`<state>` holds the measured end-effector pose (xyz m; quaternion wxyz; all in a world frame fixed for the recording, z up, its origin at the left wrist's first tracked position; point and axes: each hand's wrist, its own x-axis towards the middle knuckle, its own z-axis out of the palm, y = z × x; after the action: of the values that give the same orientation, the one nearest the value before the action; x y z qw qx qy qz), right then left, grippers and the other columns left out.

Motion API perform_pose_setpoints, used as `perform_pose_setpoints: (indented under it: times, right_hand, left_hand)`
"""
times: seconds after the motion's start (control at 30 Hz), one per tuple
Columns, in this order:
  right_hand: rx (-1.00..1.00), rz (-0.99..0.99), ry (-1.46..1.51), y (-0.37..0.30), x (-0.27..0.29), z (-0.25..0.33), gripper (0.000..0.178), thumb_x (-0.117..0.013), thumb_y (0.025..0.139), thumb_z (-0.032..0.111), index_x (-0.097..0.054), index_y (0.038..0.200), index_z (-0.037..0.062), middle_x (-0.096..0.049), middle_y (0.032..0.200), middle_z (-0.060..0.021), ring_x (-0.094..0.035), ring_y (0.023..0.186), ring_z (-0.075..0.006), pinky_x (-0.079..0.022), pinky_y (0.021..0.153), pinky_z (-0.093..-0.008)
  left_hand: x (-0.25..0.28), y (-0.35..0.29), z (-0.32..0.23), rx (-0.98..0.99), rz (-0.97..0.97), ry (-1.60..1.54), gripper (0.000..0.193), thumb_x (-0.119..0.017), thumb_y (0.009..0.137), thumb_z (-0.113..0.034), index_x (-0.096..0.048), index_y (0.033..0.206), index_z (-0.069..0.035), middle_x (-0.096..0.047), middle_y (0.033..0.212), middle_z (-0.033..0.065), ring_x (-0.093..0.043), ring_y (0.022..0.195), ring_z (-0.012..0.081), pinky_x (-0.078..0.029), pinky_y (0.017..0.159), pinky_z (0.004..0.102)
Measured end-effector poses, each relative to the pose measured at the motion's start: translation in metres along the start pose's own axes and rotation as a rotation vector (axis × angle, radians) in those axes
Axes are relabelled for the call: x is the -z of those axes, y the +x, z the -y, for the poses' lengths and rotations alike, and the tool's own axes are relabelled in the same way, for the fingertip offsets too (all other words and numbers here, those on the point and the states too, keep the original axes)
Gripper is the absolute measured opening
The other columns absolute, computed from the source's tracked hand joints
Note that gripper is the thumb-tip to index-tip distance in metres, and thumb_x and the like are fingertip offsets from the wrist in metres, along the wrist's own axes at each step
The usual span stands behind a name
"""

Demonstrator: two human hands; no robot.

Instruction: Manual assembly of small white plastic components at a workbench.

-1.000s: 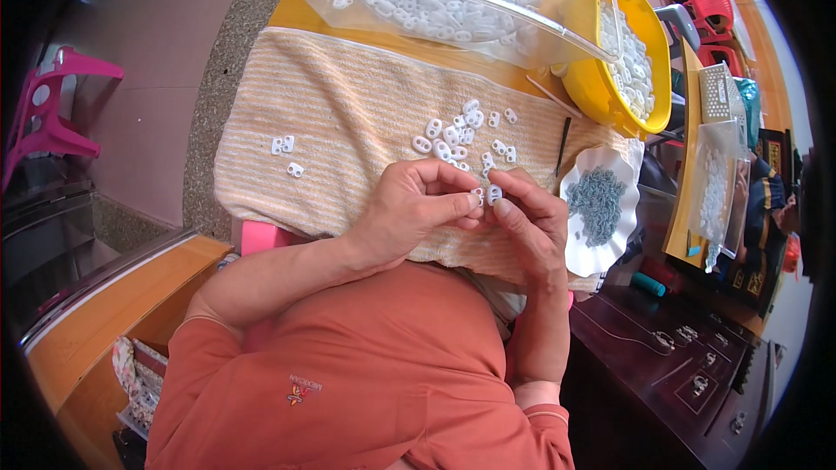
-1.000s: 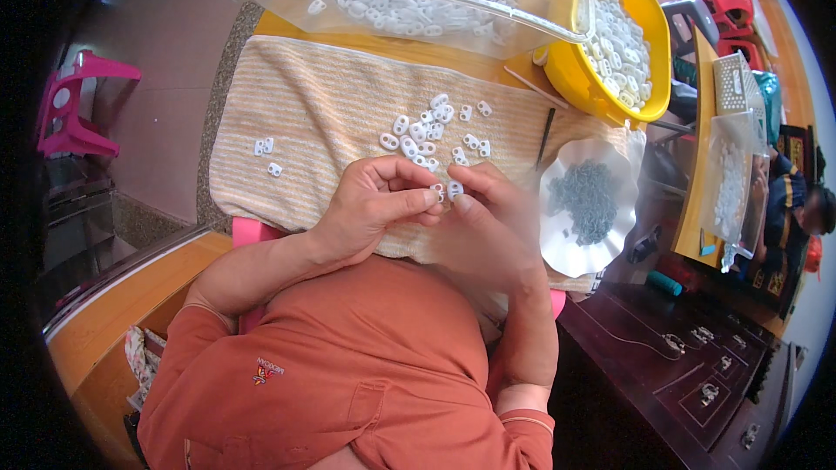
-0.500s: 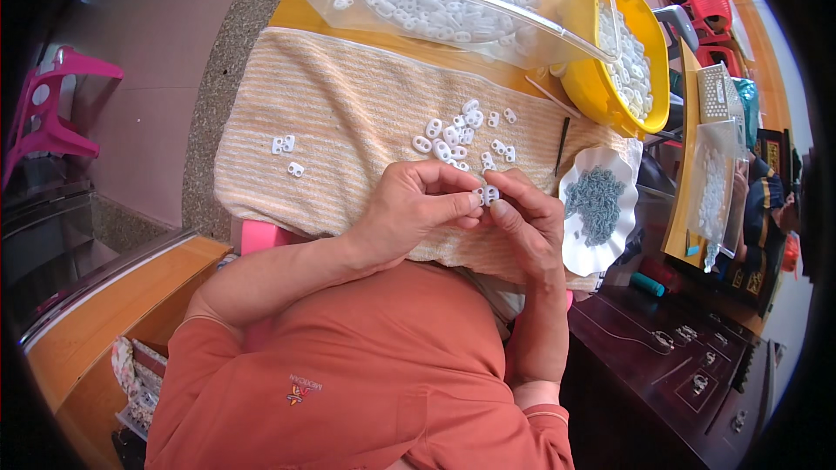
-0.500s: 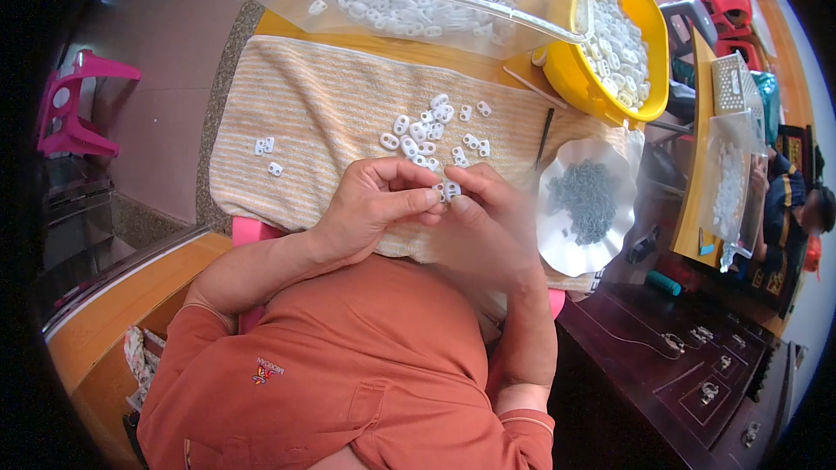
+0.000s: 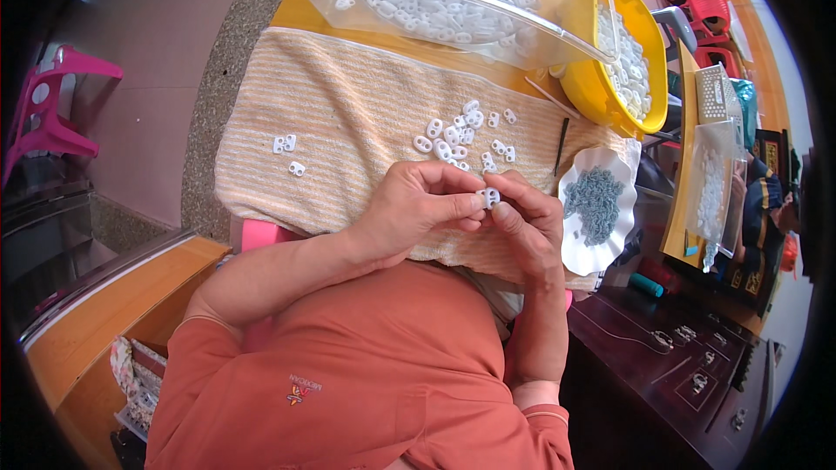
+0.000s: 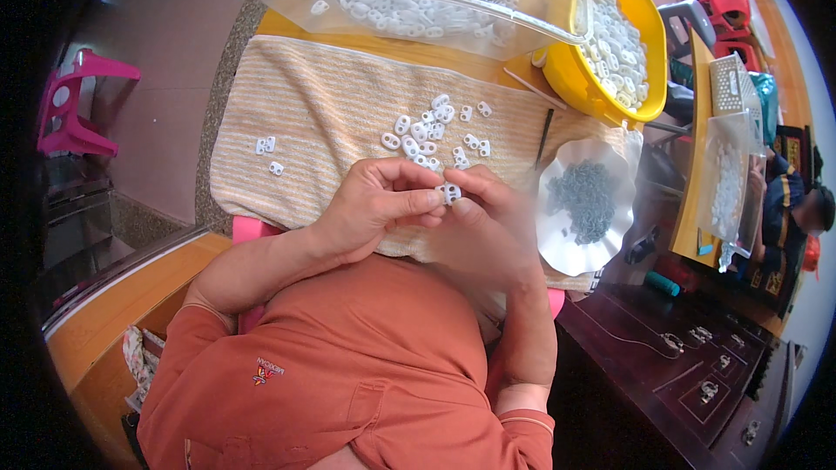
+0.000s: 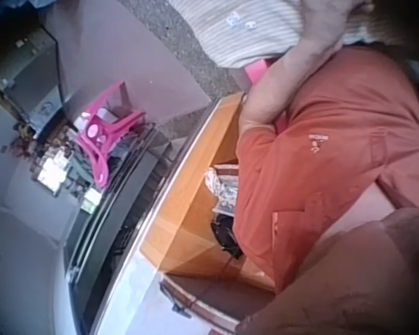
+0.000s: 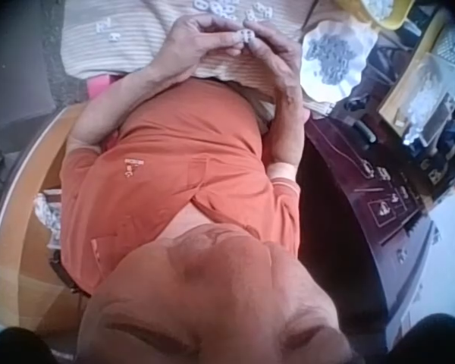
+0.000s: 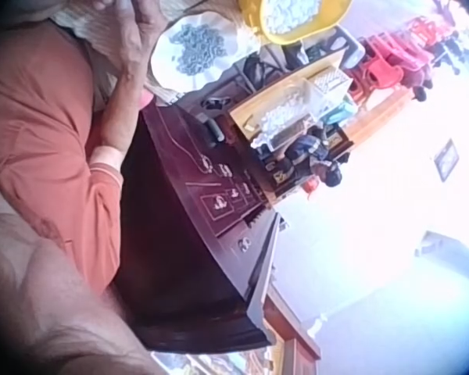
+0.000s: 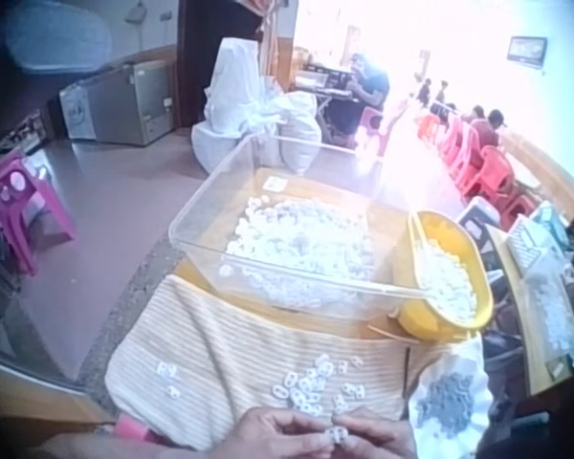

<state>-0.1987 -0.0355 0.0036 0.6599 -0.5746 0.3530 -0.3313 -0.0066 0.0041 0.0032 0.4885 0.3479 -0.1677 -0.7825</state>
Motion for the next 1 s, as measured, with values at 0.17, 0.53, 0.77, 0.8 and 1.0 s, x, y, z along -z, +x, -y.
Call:
perform_pose_setpoints:
  times: [0.17,0.53,0.77,0.8,1.0]
  right_hand:
    - [-0.005,-0.010,0.104,-0.001,-0.005,0.005,0.032,-0.063,0.088,0.009,-0.061,0.117,-0.0032,-0.059,0.098,-0.0076,-0.056,0.089,-0.0139,-0.045,0.077,-0.0238]
    - [0.073,0.047,0.233,-0.004,-0.009,0.002,0.026,-0.063,0.088,0.011,-0.062,0.111,-0.0001,-0.052,0.101,-0.0048,-0.054,0.091,-0.0144,-0.045,0.080,-0.0274]
    - [0.141,0.032,0.128,-0.003,-0.016,0.013,0.033,-0.069,0.084,0.015,-0.064,0.112,-0.0022,-0.054,0.091,-0.0066,-0.048,0.083,-0.0137,-0.038,0.073,-0.0239]
    - [0.172,0.054,0.047,-0.003,-0.016,0.015,0.033,-0.069,0.084,0.016,-0.064,0.111,-0.0023,-0.054,0.090,-0.0064,-0.048,0.082,-0.0135,-0.038,0.073,-0.0238]
    - [0.195,0.084,-0.072,-0.005,-0.010,0.015,0.031,-0.070,0.083,0.014,-0.066,0.109,-0.0018,-0.055,0.089,-0.0070,-0.049,0.080,-0.0133,-0.038,0.071,-0.0233]
  left_hand:
    - [0.000,0.001,-0.002,0.040,0.038,-0.063,0.015,-0.066,0.086,-0.005,-0.064,0.100,0.002,-0.067,0.089,0.0084,-0.065,0.081,0.0134,-0.056,0.072,0.0244]
    - [0.003,0.001,-0.004,0.078,0.227,-0.146,0.010,-0.068,0.086,-0.007,-0.061,0.089,-0.002,-0.065,0.085,0.0065,-0.065,0.078,0.0134,-0.056,0.072,0.0254]
    - [0.001,-0.002,-0.003,0.064,0.246,-0.144,0.009,-0.068,0.085,-0.007,-0.060,0.087,-0.002,-0.065,0.083,0.0065,-0.065,0.076,0.0129,-0.054,0.070,0.0242]
    - [0.000,-0.002,-0.003,0.071,0.244,-0.146,0.009,-0.068,0.085,-0.005,-0.059,0.085,-0.003,-0.065,0.082,0.0063,-0.064,0.075,0.0130,-0.054,0.069,0.0246]
    - [-0.004,-0.005,-0.002,0.048,0.252,-0.144,0.009,-0.068,0.085,-0.003,-0.059,0.083,-0.003,-0.065,0.080,0.0069,-0.063,0.072,0.0136,-0.051,0.066,0.0252]
